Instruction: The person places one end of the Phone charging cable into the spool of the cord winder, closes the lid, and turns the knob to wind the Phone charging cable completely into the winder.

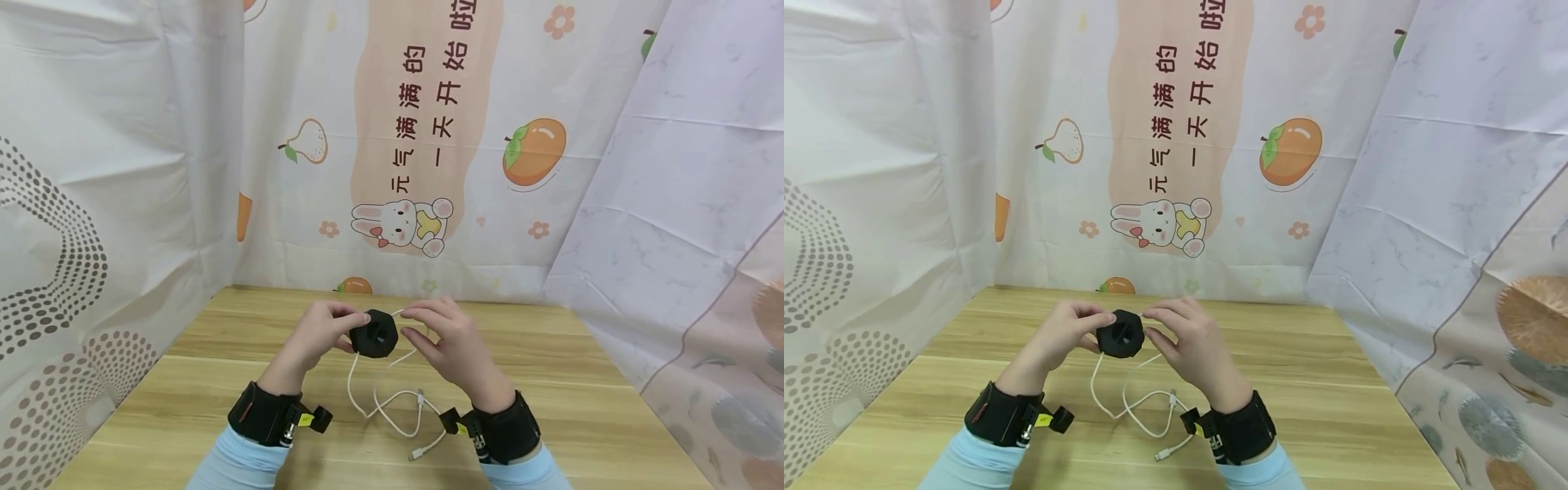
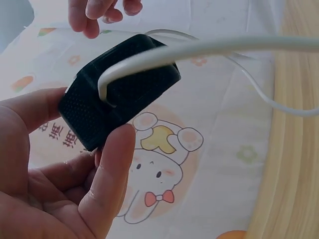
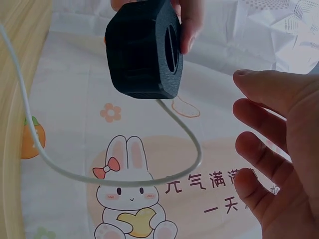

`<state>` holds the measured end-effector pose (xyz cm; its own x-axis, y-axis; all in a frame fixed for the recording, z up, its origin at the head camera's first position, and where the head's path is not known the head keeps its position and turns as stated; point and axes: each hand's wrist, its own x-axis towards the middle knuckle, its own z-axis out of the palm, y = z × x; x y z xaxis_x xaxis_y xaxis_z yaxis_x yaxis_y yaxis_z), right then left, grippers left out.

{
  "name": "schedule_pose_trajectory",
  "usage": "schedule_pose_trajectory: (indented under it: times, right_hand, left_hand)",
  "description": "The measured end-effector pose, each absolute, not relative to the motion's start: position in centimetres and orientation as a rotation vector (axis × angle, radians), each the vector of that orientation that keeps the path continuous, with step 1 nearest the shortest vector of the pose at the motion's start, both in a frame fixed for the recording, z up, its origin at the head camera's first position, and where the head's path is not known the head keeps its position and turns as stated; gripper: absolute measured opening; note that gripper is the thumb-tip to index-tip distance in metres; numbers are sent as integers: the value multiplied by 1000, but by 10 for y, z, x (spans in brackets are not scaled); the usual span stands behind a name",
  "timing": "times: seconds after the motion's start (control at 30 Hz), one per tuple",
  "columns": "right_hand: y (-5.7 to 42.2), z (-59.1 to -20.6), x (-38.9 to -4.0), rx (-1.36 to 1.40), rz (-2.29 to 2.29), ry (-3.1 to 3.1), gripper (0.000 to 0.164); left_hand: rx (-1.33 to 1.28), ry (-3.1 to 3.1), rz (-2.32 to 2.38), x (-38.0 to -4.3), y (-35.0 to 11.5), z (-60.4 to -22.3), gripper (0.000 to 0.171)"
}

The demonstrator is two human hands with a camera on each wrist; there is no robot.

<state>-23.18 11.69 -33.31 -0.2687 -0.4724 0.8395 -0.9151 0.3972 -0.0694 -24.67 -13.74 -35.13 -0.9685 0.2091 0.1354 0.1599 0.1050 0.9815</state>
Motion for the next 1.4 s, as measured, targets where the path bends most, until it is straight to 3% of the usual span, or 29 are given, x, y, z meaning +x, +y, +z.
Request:
schedule_pose_trajectory:
  times: [1.4]
  right_hand:
    - [101,-363,-235,1203,542,-2064,16]
  left_hand:
    - [517,2247,1975,-244,-126,-358,26]
